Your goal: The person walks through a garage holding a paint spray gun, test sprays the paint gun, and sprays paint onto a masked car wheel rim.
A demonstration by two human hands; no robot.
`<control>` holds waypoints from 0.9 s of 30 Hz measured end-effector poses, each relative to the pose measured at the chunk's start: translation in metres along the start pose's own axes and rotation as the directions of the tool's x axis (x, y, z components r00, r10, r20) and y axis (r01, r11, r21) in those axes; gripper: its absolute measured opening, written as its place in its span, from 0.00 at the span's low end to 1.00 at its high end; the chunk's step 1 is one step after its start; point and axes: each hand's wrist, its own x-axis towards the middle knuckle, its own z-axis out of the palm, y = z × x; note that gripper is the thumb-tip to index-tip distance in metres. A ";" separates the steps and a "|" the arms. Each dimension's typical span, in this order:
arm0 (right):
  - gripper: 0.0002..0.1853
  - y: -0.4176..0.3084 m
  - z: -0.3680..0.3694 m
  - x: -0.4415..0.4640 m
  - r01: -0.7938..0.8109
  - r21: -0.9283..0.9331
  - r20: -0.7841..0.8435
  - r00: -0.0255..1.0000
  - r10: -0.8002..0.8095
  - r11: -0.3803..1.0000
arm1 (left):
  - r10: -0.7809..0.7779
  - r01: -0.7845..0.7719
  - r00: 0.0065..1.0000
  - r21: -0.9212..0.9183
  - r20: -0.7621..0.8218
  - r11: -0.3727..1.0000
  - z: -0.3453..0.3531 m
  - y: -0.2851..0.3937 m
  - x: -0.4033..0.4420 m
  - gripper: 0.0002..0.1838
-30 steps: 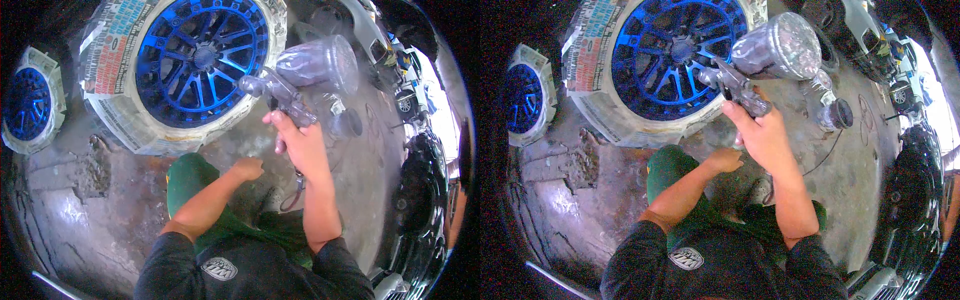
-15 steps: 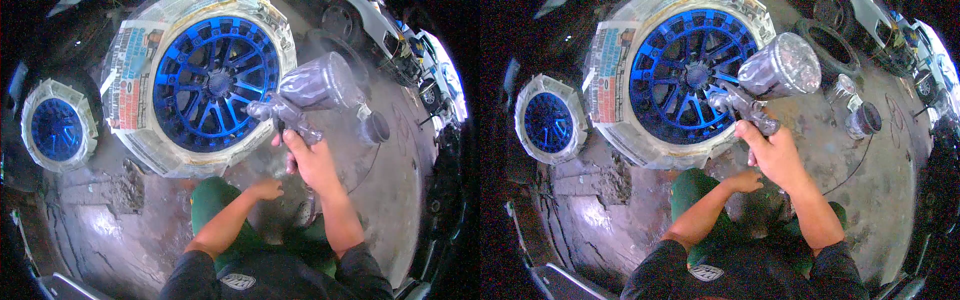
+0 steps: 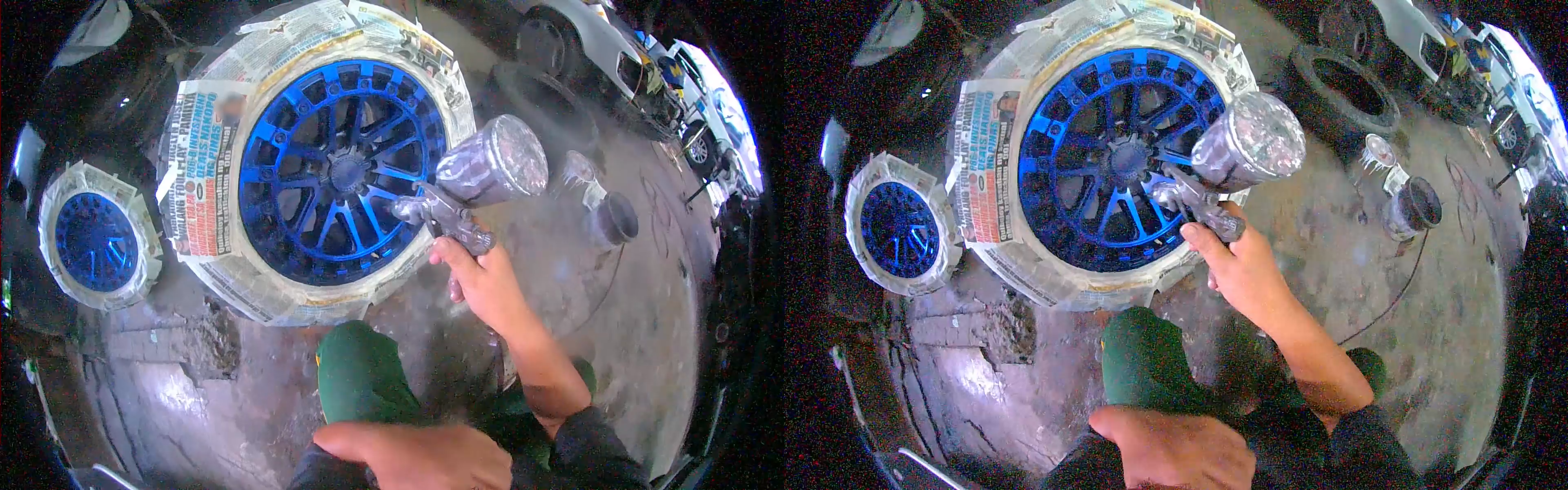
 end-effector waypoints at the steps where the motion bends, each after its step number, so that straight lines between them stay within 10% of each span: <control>1: 0.20 0.001 -0.002 0.000 -0.015 -0.012 -0.022 1.000 0.015 1.000 | 0.040 -0.040 0.998 -0.004 -0.039 0.999 0.003 0.001 0.005 0.19; 13: 0.18 -0.003 0.006 -0.020 0.070 0.075 0.095 0.992 -0.077 0.995 | 0.186 -0.186 0.952 0.026 -0.243 0.982 0.000 0.008 0.006 0.29; 27: 0.18 0.015 0.001 -0.023 0.047 -0.137 -0.002 0.999 -0.047 0.989 | 0.091 -0.015 0.947 0.244 -0.307 0.970 0.016 0.005 0.000 0.27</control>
